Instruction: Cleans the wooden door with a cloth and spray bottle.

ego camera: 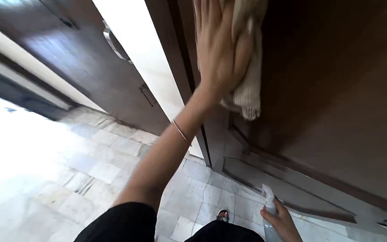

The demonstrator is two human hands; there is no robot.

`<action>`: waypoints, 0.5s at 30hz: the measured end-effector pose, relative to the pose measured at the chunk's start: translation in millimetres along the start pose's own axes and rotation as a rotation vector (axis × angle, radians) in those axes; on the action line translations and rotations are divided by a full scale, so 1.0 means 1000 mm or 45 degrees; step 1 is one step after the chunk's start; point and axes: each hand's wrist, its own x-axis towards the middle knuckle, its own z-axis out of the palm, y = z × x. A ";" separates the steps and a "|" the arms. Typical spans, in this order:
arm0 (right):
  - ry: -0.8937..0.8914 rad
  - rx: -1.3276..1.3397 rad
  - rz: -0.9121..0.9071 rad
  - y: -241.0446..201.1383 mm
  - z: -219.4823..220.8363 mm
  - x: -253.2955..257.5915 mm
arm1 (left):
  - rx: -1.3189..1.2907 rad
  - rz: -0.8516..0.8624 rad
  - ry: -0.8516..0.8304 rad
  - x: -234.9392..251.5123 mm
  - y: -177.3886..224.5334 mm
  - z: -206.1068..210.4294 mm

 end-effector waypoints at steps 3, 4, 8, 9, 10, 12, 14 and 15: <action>-0.042 -0.215 -0.040 -0.006 0.007 0.003 | 0.103 0.019 -0.063 -0.108 -0.014 0.006; -0.056 -0.276 -0.036 -0.007 0.010 0.004 | 0.166 -0.032 -0.131 -0.144 -0.014 0.006; -0.089 -0.391 -0.037 -0.002 0.018 0.004 | 0.173 -0.498 -0.685 -0.267 0.003 -0.014; -0.096 -0.411 -0.032 0.000 0.020 0.005 | 0.167 -0.614 -0.833 -0.291 0.002 -0.017; -0.106 -0.441 -0.018 0.002 0.023 0.005 | 0.162 -0.706 -0.965 -0.311 -0.002 -0.021; -0.139 -0.518 0.037 0.007 0.028 0.006 | 0.125 -0.859 -1.167 -0.334 -0.009 -0.031; -0.169 -0.587 0.087 0.015 0.033 0.010 | 0.096 -0.836 -1.172 -0.345 -0.016 -0.035; -0.192 -0.621 0.114 0.019 0.036 0.012 | 0.076 -0.810 -1.151 -0.346 -0.019 -0.037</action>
